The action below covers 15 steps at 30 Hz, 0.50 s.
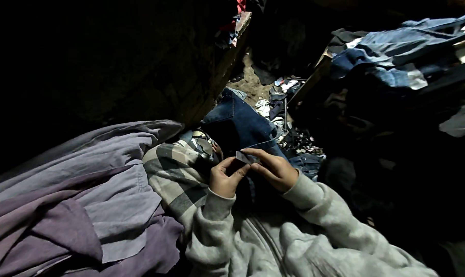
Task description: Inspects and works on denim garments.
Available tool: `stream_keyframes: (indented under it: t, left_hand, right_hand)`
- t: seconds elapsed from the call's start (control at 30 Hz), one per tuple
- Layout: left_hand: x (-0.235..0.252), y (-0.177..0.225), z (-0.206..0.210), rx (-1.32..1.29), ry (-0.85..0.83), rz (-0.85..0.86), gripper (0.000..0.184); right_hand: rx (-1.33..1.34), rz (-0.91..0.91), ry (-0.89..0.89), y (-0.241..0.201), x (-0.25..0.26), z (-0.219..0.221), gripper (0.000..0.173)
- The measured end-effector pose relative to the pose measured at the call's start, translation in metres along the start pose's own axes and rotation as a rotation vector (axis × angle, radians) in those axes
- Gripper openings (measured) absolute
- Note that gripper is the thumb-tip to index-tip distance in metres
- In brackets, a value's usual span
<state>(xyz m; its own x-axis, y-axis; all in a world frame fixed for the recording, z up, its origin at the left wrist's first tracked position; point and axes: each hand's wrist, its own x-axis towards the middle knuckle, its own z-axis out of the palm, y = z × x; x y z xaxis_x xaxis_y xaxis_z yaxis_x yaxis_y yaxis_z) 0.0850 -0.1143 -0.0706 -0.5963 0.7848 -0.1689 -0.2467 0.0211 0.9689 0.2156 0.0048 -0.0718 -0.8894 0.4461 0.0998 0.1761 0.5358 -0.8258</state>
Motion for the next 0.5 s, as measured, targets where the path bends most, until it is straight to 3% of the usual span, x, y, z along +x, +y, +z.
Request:
stream_keyframes:
  t: [0.17,0.37,0.5]
  left_hand:
    - [0.0,0.007,0.0,-0.009,0.037,-0.094,0.021]
    - [-0.002,0.006,0.005,-0.043,0.075,-0.071,0.018]
    - [-0.003,-0.008,0.007,0.075,0.085,0.127,0.017]
  right_hand:
    - [-0.101,0.012,-0.081,-0.005,-0.006,-0.008,0.048]
    - [-0.286,-0.067,0.083,-0.004,-0.012,0.001,0.043]
    - [-0.272,-0.029,0.114,-0.007,-0.013,0.004,0.041]
